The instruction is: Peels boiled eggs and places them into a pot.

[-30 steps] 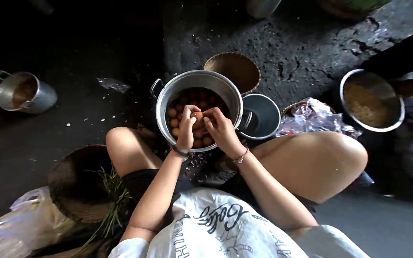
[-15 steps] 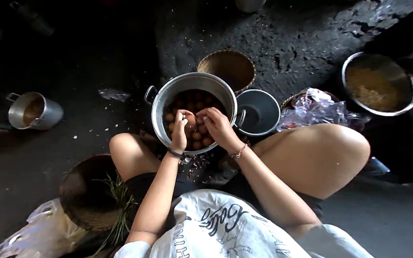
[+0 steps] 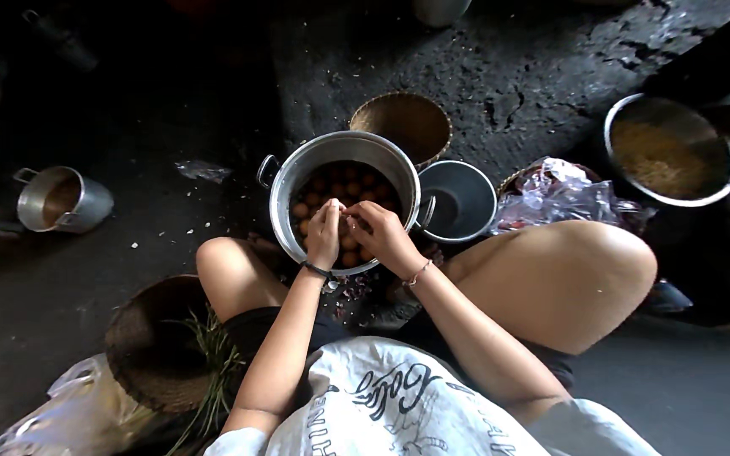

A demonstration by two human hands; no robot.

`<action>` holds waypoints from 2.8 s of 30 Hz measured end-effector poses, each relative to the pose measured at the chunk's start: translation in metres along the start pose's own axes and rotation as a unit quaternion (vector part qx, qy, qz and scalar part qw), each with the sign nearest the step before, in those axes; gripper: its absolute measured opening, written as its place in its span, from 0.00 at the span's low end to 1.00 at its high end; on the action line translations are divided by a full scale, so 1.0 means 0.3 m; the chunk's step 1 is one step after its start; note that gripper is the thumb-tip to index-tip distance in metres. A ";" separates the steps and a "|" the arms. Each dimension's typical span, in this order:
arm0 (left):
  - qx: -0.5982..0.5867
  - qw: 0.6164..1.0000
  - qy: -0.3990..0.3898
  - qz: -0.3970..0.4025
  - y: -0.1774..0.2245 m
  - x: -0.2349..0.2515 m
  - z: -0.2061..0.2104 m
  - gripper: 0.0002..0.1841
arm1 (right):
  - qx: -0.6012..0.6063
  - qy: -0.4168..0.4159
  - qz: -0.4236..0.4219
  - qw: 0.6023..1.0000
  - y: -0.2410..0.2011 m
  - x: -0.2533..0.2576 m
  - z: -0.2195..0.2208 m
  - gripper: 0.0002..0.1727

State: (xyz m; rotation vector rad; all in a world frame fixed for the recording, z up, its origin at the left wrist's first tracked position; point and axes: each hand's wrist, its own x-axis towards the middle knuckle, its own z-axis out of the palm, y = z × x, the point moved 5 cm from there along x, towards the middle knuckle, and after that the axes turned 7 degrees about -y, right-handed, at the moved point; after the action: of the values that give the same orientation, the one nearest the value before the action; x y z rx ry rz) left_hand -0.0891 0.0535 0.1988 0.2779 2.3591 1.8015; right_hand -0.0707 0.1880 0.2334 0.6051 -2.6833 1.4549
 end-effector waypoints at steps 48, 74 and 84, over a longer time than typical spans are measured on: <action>-0.023 0.999 0.007 -0.026 -0.010 -0.002 0.000 0.33 | 0.039 0.046 0.082 0.995 0.037 -0.021 -0.020 0.13; -0.048 0.998 0.024 -0.044 -0.024 0.014 0.009 0.31 | 0.070 0.030 0.080 0.994 0.041 -0.002 -0.010 0.15; -0.028 0.998 0.016 -0.056 0.007 0.000 0.010 0.28 | -0.040 0.007 0.043 0.998 0.004 -0.005 0.032 0.16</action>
State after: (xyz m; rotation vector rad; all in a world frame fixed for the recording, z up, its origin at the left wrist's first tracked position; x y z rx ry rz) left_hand -0.0884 0.0568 0.2002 0.1075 2.2915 1.8302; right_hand -0.0682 0.1814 0.2267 0.4771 -2.7739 1.3556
